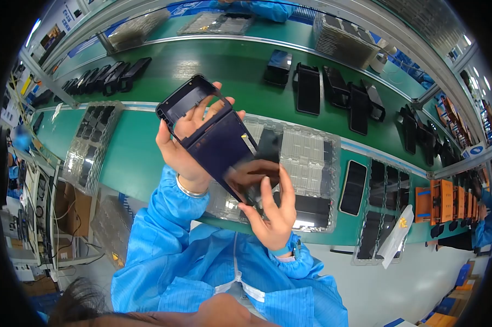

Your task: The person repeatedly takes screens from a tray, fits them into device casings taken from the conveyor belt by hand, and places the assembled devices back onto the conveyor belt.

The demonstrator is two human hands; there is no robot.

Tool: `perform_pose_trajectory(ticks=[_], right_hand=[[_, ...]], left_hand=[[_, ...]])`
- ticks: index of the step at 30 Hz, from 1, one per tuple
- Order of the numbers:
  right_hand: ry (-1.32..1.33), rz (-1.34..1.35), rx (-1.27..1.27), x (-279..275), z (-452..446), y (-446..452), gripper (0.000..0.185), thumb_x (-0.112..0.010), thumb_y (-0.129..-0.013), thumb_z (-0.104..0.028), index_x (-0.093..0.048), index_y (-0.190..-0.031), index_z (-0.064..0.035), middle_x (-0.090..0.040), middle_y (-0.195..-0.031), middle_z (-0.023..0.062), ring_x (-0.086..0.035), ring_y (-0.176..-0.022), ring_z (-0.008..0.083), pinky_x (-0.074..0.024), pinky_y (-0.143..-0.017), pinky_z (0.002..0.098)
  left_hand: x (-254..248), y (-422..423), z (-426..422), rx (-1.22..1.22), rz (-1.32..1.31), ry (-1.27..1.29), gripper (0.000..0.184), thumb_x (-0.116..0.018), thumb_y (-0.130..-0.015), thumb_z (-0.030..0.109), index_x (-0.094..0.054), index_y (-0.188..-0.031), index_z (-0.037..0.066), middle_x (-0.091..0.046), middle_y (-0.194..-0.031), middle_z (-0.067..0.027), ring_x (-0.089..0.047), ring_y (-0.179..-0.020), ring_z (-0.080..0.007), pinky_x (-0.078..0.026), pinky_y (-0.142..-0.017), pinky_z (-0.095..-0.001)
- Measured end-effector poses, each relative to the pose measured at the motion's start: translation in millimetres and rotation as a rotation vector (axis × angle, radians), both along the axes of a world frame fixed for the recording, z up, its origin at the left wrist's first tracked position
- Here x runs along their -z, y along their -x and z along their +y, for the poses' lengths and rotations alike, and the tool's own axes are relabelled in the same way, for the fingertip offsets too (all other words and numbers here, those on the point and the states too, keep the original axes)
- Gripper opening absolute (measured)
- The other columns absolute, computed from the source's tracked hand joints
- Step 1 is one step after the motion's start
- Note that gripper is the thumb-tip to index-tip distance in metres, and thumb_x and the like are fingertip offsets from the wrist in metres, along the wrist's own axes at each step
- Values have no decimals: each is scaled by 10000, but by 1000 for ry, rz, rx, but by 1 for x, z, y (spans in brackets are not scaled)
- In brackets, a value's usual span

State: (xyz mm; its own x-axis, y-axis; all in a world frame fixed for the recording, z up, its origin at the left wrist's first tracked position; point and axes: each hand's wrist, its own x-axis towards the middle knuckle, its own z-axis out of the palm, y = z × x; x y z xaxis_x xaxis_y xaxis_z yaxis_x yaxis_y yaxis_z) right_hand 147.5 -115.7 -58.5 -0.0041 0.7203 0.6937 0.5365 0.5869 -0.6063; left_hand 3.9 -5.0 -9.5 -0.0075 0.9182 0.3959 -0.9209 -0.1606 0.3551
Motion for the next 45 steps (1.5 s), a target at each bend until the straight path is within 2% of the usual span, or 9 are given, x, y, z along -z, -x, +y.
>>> perform_pose_trajectory(ticks=[6, 22, 25, 28, 30, 32, 35, 41, 45], right_hand=[[132, -176, 32, -11, 0, 2, 581, -797, -678, -134, -603, -1212, -14, -406, -1356, 334, -508, -1182, 463, -479, -918, 424], [161, -218, 49, -14, -3, 4, 584, -797, -683, -160, -606, -1224, -48, -403, -1362, 323, -497, -1187, 465, -473, -926, 442], [186, -224, 63, -14, -4, 4, 580, -799, -682, -176, -610, -1216, -51, -407, -1359, 321, -500, -1183, 464, -473, -923, 442], [218, -232, 95, -8, -2, 5, 582, -803, -675, -196, -615, -1208, -60, -417, -1353, 312, -510, -1167, 459, -476, -911, 442], [240, -266, 118, -6, 0, 6, 591, -808, -664, -209, -617, -1206, -69, -425, -1350, 302, -520, -1152, 453, -481, -898, 440], [235, -316, 159, -3, 0, 7, 597, -811, -648, -228, -625, -1198, -89, -406, -1375, 279, -510, -1133, 436, -473, -878, 454], [207, -512, 238, -7, -5, 7, 690, -813, -645, -239, -563, -1274, -106, -357, -1408, 261, -466, -1151, 421, -443, -887, 469], [242, -209, 75, -5, -1, 6, 915, -835, -609, -273, -404, -1388, -64, -367, -1360, 275, -457, -1159, 445, -428, -920, 481], [229, -262, 109, 0, -1, 7, 926, -850, -603, -242, -402, -1389, -44, -378, -1347, 279, -472, -1152, 456, -443, -923, 471]], left_hand=[[3, -6, -2, -28, 162, -86, 815, -375, -872, 609, -292, -1424, 15, -376, -1366, -229, -477, -1160, -367, -454, -950, -569], [4, -10, -4, 76, 74, -61, 778, -331, -904, 603, -316, -1404, 6, -381, -1376, -229, -484, -1178, -362, -460, -962, -541], [12, -11, -8, 13, 220, -1, 687, -316, -955, 538, -335, -1384, 1, -401, -1381, -237, -510, -1180, -368, -467, -967, -488], [25, -23, -23, -167, 467, 76, 568, -433, -977, 392, -345, -1366, -13, -462, -1345, -238, -547, -1159, -350, -472, -961, -454], [26, -24, -29, -276, 725, 44, 676, -685, -791, -36, -329, -1366, -44, -574, -1210, -221, -596, -1105, -276, -502, -930, -383], [41, -22, -21, -213, 700, 139, 714, -681, -752, -96, -333, -1371, -21, -570, -1188, -158, -619, -1013, -195, -523, -884, -330], [39, -22, -24, -202, 646, 107, 667, -652, -773, -103, -342, -1358, -26, -591, -1167, -181, -623, -1037, -228, -528, -893, -349], [31, -18, -30, -176, 624, 57, 653, -617, -794, -112, -327, -1373, -31, -603, -1161, -205, -608, -1091, -274, -509, -925, -360], [29, -18, -32, -151, 635, 75, 645, -612, -804, -102, -324, -1376, -27, -594, -1175, -210, -605, -1095, -269, -507, -926, -353]])
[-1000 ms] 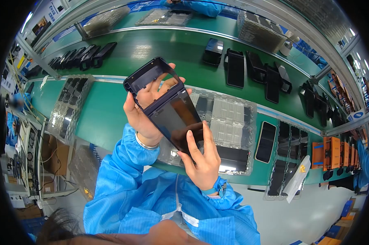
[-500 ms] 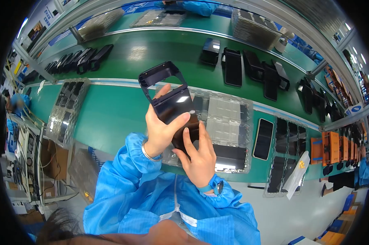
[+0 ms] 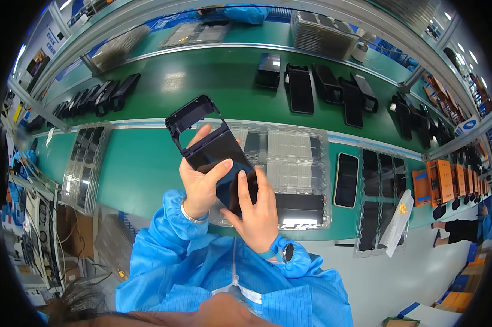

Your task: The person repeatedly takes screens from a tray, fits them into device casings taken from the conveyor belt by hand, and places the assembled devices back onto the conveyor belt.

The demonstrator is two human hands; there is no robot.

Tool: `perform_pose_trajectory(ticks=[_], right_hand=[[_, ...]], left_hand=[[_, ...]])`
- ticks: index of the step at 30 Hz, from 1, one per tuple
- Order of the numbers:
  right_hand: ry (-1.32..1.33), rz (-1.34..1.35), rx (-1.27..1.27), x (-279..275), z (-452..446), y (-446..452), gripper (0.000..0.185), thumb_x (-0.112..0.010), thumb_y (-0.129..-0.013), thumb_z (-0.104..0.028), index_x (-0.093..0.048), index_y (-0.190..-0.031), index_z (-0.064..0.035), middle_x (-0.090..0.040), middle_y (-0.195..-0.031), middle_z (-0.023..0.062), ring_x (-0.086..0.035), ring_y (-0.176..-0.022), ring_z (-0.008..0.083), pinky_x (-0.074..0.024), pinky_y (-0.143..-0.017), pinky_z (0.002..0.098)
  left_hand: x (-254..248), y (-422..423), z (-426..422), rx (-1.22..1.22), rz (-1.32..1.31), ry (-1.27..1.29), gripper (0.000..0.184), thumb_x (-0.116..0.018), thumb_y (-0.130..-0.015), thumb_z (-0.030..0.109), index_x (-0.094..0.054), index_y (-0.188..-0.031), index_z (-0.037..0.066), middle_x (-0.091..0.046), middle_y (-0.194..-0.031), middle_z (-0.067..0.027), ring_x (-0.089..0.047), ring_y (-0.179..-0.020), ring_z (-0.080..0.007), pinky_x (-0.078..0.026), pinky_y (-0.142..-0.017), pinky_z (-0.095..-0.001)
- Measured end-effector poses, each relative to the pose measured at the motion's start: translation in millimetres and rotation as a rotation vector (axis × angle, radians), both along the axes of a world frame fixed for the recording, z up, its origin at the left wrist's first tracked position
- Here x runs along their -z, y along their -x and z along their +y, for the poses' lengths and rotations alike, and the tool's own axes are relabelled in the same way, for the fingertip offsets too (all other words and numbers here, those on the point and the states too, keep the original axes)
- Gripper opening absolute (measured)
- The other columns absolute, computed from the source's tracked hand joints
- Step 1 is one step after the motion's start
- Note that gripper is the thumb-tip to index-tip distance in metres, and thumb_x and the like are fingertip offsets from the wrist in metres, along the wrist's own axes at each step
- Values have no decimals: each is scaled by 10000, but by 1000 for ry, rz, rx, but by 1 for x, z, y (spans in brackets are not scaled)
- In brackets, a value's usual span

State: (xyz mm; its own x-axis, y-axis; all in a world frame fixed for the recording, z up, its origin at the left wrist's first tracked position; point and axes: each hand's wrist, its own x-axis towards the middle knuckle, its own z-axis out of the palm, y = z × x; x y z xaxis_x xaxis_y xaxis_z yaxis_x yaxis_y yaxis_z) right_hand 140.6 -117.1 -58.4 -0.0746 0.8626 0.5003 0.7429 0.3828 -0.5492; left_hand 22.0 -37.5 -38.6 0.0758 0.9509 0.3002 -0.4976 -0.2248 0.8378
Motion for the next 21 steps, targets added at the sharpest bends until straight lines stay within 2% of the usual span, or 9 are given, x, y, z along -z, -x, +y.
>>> perform_pose_trajectory(ticks=[2, 5, 6, 7, 9, 10, 12, 16, 21], right_hand=[[-25, -37, 35, 6, 1, 1, 918, -858, -599, -205, -415, -1383, -27, -382, -1353, 271, -482, -1175, 442, -453, -949, 450], [54, 178, -121, 2, 10, -10, 863, -811, -640, -119, -401, -1397, -46, -396, -1339, 264, -528, -1123, 389, -482, -883, 454], [89, 326, -281, 11, 19, -21, 847, -799, -656, -100, -396, -1397, -20, -425, -1343, 230, -546, -1144, 330, -486, -902, 441], [457, 994, -455, 25, 21, -22, 810, -771, -734, -259, -384, -1395, 3, -427, -1370, 214, -547, -1146, 314, -499, -892, 442], [723, 1714, -768, 35, 28, -36, 809, -651, -810, -470, -365, -1397, 7, -400, -1405, 212, -543, -1139, 316, -504, -887, 457], [688, 1803, -837, 39, 32, -36, 844, -516, -838, -602, -340, -1410, -6, -404, -1404, 221, -541, -1134, 315, -498, -887, 474], [681, 1881, -798, 44, 33, -36, 834, -507, -833, -618, -348, -1408, -34, -411, -1399, 217, -540, -1141, 317, -482, -907, 492], [676, 1875, -738, 42, 27, -31, 816, -525, -834, -614, -349, -1405, -58, -413, -1395, 196, -506, -1197, 314, -443, -976, 480], [646, 1792, -643, 49, 26, -31, 826, -550, -823, -624, -369, -1393, -53, -453, -1362, 173, -479, -1231, 310, -408, -1017, 488]], left_hand=[[-1, 0, -2, 19, 14, 6, 644, -608, -826, -78, -307, -1392, -15, -571, -1220, -211, -592, -1114, -259, -500, -928, -341], [-5, 1, -3, 27, 33, 82, 642, -599, -872, -11, -267, -1421, 5, -494, -1328, -215, -517, -1208, -245, -462, -955, -330], [-7, 5, -2, 114, 122, 11, 621, -572, -920, 75, -238, -1442, 31, -425, -1395, -212, -445, -1265, -222, -422, -976, -318], [-6, 8, -2, 128, 155, -17, 640, -572, -929, 127, -211, -1452, 48, -433, -1379, -225, -445, -1251, -230, -401, -993, -349], [-4, 20, 3, -4, 518, -205, 583, -623, -886, 144, -351, -1389, 32, -449, -1363, -227, -480, -1206, -286, -378, -1012, -408], [-6, 21, 1, -49, 639, -318, 530, -653, -853, 157, -432, -1321, 38, -460, -1360, -214, -456, -1227, -310, -353, -1022, -434], [-13, 21, -3, -143, 875, -554, 434, -712, -788, 183, -595, -1185, 50, -483, -1354, -187, -408, -1269, -357, -304, -1044, -484], [-6, -1, -16, -123, 860, -594, 222, -819, -611, 144, -714, -805, 117, -523, -1299, -146, -380, -1263, -397, -305, -1029, -498], [6, -2, -12, -239, 904, -609, 238, -836, -588, 157, -700, -777, 105, -561, -1201, -130, -445, -1165, -376, -354, -973, -473]])
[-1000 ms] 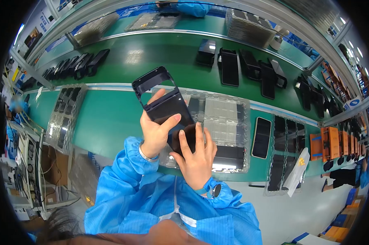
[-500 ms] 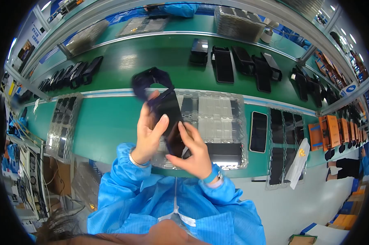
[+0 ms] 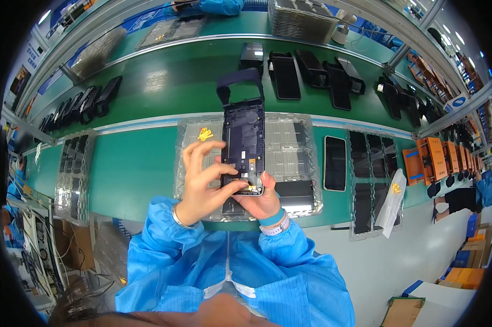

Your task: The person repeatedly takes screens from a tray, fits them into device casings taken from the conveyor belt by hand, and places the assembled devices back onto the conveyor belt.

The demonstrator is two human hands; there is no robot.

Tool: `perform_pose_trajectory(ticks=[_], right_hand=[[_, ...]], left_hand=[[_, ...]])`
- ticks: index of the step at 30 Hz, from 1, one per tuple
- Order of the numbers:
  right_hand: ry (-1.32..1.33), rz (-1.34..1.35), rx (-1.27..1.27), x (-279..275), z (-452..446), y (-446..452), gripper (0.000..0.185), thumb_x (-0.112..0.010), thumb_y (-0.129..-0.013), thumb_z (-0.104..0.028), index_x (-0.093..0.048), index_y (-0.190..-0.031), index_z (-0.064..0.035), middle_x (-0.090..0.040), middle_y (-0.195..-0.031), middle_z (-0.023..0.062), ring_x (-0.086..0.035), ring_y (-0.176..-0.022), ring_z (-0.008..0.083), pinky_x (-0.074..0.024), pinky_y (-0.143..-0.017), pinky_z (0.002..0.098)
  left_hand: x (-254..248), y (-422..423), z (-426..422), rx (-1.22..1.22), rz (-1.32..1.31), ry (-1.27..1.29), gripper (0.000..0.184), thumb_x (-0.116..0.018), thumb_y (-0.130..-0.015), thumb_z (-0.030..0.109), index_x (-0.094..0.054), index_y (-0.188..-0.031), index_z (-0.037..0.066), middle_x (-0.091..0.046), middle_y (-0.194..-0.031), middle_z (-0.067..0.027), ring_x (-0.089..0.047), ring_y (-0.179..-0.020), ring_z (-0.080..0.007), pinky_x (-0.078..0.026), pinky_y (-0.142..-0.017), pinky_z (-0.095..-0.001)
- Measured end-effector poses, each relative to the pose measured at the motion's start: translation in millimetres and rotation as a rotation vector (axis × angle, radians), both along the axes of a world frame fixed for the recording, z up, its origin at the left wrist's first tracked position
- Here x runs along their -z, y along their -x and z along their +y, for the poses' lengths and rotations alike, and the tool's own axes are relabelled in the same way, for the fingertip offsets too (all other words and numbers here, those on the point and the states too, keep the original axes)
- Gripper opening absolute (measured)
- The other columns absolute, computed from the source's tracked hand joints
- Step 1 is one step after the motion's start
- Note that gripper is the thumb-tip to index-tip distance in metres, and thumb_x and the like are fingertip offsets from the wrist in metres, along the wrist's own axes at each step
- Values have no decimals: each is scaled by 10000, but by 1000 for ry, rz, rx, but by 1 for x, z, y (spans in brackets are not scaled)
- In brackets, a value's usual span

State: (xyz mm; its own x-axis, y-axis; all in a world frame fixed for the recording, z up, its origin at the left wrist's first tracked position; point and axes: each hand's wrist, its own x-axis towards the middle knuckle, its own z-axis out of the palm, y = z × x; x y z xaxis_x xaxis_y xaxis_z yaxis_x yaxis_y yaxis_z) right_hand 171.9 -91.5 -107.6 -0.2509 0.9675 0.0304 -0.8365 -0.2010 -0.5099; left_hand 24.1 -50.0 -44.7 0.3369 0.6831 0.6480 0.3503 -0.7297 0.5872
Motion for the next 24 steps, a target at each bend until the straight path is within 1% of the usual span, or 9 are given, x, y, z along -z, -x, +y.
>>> perform_pose_trajectory(ticks=[2, 6, 7, 10, 11, 15, 18, 23, 24], right_hand=[[-46, 33, -25, 9, 2, -3, 857, -575, -819, -618, -351, -1408, -36, -405, -1408, 184, -484, -1231, 300, -412, -1020, 458], [-221, -297, 318, -10, 7, 8, 699, -670, -871, -222, -310, -1421, 17, -385, -1421, 157, -484, -1222, 259, -449, -999, 407], [-215, -301, 349, -1, 6, 6, 719, -648, -846, 0, -254, -1447, 25, -367, -1434, 144, -473, -1231, 240, -453, -994, 367], [-313, -611, 558, -4, 6, 8, 748, -629, -848, 32, -209, -1467, 12, -342, -1455, 136, -471, -1238, 244, -456, -982, 347], [-265, -741, 524, -9, 4, 7, 655, -632, -853, 19, -289, -1411, 17, -431, -1328, 130, -521, -1147, 220, -477, -908, 325], [-177, -1145, 497, -30, -2, 7, 187, -613, -909, -92, -611, -1053, 27, -698, -719, 63, -674, -692, 105, -511, -563, 224], [-122, -1008, 400, -25, 5, 3, 188, -570, -943, -148, -615, -1008, 23, -705, -757, 81, -669, -677, 98, -500, -552, 222], [-147, -1323, 284, -22, 10, -22, 277, -469, -997, -195, -641, -1024, 21, -699, -778, 87, -663, -699, 118, -515, -602, 237], [-250, -1425, 410, -10, 8, -33, 200, -536, -941, -124, -633, -1035, 23, -672, -680, 121, -669, -589, 250, -524, -557, 327]], left_hand=[[17, 1, -8, -43, 35, -54, 238, -835, -589, 166, -701, -775, 104, -583, -1151, -118, -486, -1117, -368, -387, -937, -454], [15, 1, -19, 78, 73, -80, 405, -840, -608, 201, -677, -936, 28, -643, -930, -119, -637, -778, -291, -510, -665, -360], [20, 4, -17, 113, 95, -57, 406, -822, -686, 156, -648, -997, -38, -674, -929, -135, -674, -748, -249, -542, -642, -322], [41, 10, -19, 207, -353, 469, 347, -762, -778, 80, -620, -1055, -72, -684, -998, -152, -688, -837, -226, -566, -735, -324], [43, 9, -21, 237, -644, 729, 298, -649, -864, 11, -580, -1138, -83, -663, -1062, -171, -677, -901, -210, -574, -794, -326], [39, 13, -11, 242, -897, 1048, 291, -560, -924, 24, -557, -1198, -73, -659, -1062, -148, -670, -912, -212, -569, -819, -321], [45, 10, -3, 215, -944, 1141, 296, -549, -940, 57, -553, -1205, -74, -651, -1073, -128, -669, -915, -218, -566, -823, -325], [58, 8, 28, 223, -943, 1148, 266, -539, -956, 112, -572, -1151, -67, -647, -1050, -122, -666, -884, -213, -561, -813, -326], [57, 10, 43, 180, -920, 1147, 285, -528, -961, 113, -554, -1172, -76, -637, -1073, -135, -662, -909, -219, -550, -838, -330]])
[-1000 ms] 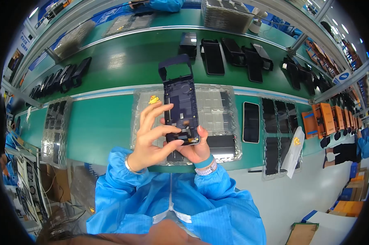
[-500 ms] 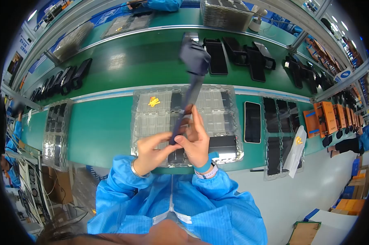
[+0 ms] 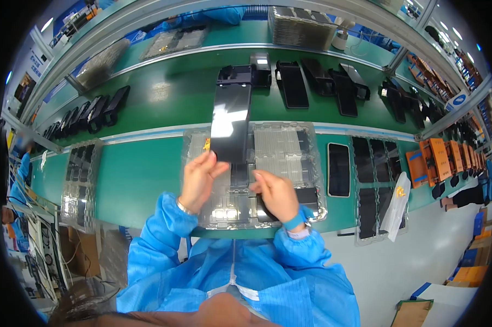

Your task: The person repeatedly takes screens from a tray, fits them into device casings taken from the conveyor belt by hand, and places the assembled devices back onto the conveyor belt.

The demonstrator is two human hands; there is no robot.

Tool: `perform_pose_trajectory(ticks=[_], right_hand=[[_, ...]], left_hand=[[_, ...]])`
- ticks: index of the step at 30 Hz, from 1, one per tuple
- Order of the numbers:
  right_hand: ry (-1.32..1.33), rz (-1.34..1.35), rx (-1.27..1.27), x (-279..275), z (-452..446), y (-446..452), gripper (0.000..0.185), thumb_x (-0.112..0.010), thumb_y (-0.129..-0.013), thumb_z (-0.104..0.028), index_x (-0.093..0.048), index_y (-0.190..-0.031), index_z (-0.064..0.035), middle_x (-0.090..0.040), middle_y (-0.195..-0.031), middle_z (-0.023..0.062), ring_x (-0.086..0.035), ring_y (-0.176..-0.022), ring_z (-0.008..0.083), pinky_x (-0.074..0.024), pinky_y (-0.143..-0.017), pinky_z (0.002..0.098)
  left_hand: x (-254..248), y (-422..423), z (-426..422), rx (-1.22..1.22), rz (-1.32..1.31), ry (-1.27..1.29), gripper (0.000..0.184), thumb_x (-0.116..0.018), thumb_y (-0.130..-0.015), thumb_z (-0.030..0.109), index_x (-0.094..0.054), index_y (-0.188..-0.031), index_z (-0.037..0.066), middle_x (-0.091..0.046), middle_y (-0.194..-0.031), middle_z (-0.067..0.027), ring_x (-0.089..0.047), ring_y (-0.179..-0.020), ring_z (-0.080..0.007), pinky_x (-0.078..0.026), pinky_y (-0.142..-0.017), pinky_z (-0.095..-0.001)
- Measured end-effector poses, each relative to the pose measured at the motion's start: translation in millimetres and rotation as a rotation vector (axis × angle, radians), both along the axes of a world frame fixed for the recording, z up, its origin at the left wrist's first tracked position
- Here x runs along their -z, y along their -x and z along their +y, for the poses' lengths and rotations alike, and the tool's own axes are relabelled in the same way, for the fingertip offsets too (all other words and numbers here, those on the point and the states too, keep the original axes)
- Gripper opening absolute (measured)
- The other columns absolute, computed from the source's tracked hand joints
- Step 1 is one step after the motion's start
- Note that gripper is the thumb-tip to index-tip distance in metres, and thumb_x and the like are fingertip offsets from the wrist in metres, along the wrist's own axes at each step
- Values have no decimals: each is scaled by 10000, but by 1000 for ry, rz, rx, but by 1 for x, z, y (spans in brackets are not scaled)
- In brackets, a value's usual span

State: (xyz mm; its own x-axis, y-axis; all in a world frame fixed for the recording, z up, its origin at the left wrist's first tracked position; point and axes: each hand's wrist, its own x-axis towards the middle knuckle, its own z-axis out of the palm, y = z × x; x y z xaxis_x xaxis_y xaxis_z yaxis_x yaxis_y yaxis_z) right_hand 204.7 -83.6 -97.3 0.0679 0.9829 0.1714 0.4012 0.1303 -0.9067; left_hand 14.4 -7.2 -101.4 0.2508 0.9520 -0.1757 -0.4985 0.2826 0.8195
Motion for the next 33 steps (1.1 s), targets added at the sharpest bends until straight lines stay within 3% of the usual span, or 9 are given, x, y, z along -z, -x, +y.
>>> perform_pose_trajectory(ticks=[5, 13, 16, 18, 20, 24, 28, 29, 33], right_hand=[[-83, -742, -243, -25, -47, -59, 550, -719, -653, -45, -583, -1186, -50, -599, -1126, 117, -552, -1027, 314, -455, -840, 390], [85, -900, -471, -35, -36, -54, 739, -762, -561, -97, -507, -1249, -8, -510, -1188, 147, -484, -1127, 326, -388, -958, 466], [68, -518, -478, -54, -33, -63, 746, -745, -576, -91, -480, -1265, 16, -485, -1205, 183, -483, -1152, 343, -423, -941, 494], [-187, -362, -440, -62, -27, -65, 808, -744, -585, -113, -424, -1308, 51, -460, -1209, 210, -499, -1160, 355, -442, -943, 468], [-484, -135, -352, -64, -18, -58, 838, -750, -602, -130, -390, -1332, 68, -441, -1220, 213, -508, -1150, 355, -433, -960, 454], [-660, 124, -188, -51, 0, -9, 885, -767, -635, -140, -322, -1369, 74, -383, -1268, 204, -474, -1208, 366, -406, -1005, 457], [-321, 453, -323, -55, -5, 2, 859, -725, -661, -45, -301, -1400, 63, -346, -1405, 236, -417, -1292, 339, -362, -1057, 413], [-183, 810, -449, -43, -3, -3, 879, -714, -649, 14, -288, -1416, 60, -306, -1458, 249, -389, -1320, 343, -333, -1082, 411], [370, 1454, -628, -34, -3, -9, 675, -540, -878, -269, -288, -1408, 65, -397, -1381, 278, -462, -1253, 366, -476, -949, 489]], left_hand=[[20, 6, 116, -179, 163, -38, 339, -503, -968, 108, -483, -1210, -129, -611, -1065, -160, -654, -947, -274, -537, -887, -369], [29, -16, 218, 9, 303, 221, 367, -469, -963, 85, -423, -1280, -94, -490, -1262, -220, -430, -1265, -333, -450, -1004, -440], [17, -19, 190, -136, 806, -158, 382, -491, -968, 166, -450, -1284, -43, -514, -1263, -176, -482, -1228, -279, -456, -980, -420], [-2, -17, 134, 190, 564, -400, 403, -496, -972, 242, -467, -1288, -7, -543, -1252, -140, -535, -1165, -227, -484, -926, -395], [-9, -28, 68, 491, 167, -184, 402, -482, -985, 269, -477, -1278, -5, -580, -1186, -125, -579, -1085, -205, -495, -911, -385], [-22, -30, -8, 501, -105, 138, 355, -477, -995, 260, -476, -1253, 16, -607, -1107, -102, -602, -1011, -184, -528, -831, -345], [-29, -11, -8, 211, -95, 21, 320, -499, -986, 176, -435, -1270, 44, -626, -1067, -86, -626, -922, -169, -533, -794, -315], [-27, -5, -5, 149, -65, 25, 341, -521, -972, 130, -408, -1285, 54, -635, -1024, -63, -623, -858, -136, -518, -765, -284], [-19, 8, -11, 37, 84, -350, 314, -502, -979, 114, -420, -1273, 44, -629, -1012, -56, -601, -912, -112, -480, -786, -264]])
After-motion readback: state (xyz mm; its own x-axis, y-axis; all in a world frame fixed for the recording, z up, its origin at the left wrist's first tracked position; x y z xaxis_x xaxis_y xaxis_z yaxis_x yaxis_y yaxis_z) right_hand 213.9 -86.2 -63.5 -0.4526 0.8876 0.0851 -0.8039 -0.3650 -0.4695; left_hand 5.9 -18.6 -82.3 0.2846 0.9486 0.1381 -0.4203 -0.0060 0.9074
